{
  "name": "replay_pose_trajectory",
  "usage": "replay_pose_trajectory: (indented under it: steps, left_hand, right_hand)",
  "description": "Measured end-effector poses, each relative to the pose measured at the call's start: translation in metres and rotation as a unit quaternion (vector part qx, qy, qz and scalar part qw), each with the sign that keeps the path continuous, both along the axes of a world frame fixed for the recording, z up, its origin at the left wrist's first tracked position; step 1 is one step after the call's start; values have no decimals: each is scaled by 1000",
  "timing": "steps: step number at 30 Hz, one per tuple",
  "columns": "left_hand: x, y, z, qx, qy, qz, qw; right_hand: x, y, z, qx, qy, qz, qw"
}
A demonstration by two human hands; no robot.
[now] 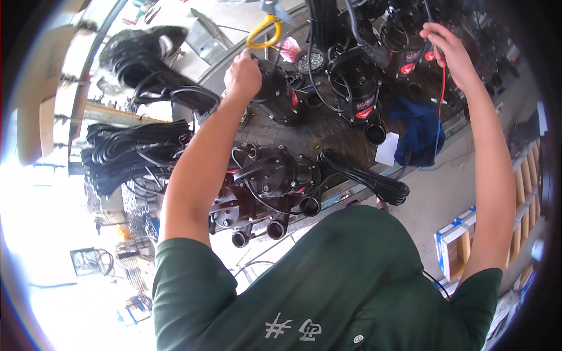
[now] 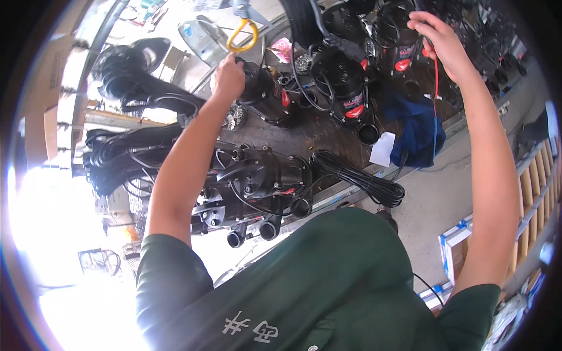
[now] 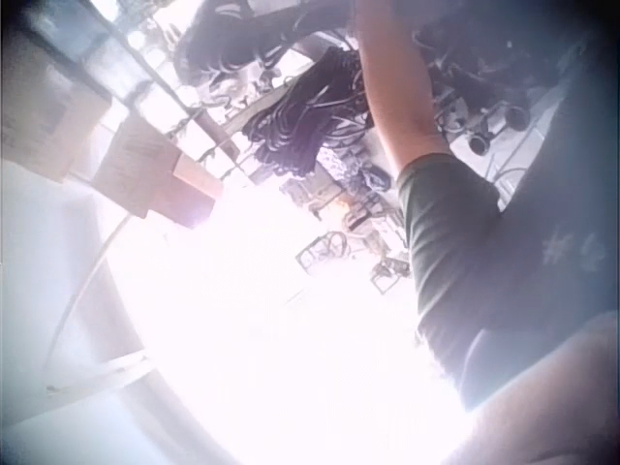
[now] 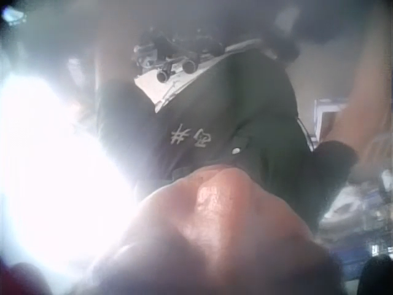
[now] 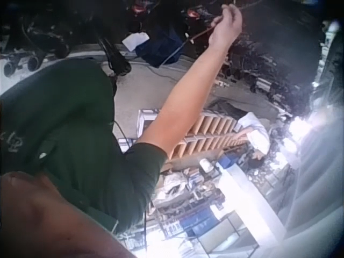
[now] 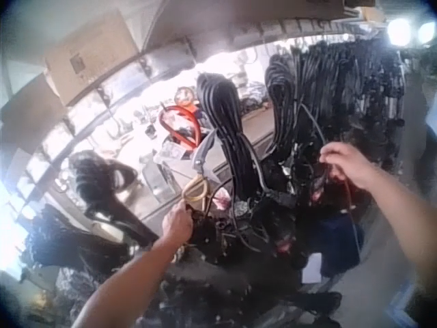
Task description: The person connects wires and adjusts components on several water pumps lined up on a workbench, using their hands to route the cables and secure the parts.
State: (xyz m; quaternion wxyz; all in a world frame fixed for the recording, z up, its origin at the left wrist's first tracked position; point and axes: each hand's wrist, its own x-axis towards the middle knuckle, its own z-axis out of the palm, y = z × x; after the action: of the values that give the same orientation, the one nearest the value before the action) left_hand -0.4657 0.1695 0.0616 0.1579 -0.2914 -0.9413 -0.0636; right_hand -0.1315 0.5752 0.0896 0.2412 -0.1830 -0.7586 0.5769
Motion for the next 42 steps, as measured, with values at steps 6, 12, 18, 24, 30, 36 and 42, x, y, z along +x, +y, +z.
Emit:
replay_pose_trajectory:
  steps: [6, 12, 18, 24, 30, 36, 42]
  left_hand:
    - [6, -57, 25, 49, -102, -138, 984]
    - [60, -37, 33, 0, -6, -60, 998]
    - [181, 16, 47, -145, -364, -218, 894]
    - [211, 58, -113, 4, -207, 23, 978]
    - [173, 41, -206, 56, -125, 78, 988]
    - [170, 46, -216, 123, -139, 125, 975]
    - [199, 81, -176, 401, -65, 167, 898]
  right_hand:
    - [-7, 2, 2, -77, 22, 31, 996]
    - [-7, 8, -8, -133, 48, 50, 989]
    - [-5, 15, -19, -141, 96, 29, 985]
    - [-7, -4, -4, -166, 173, -3, 971]
    - [2, 24, -3, -201, 94, -47, 974]
    - [5, 31, 20, -1, -46, -3, 999]
    - [9, 31, 22, -129, 33, 92, 987]
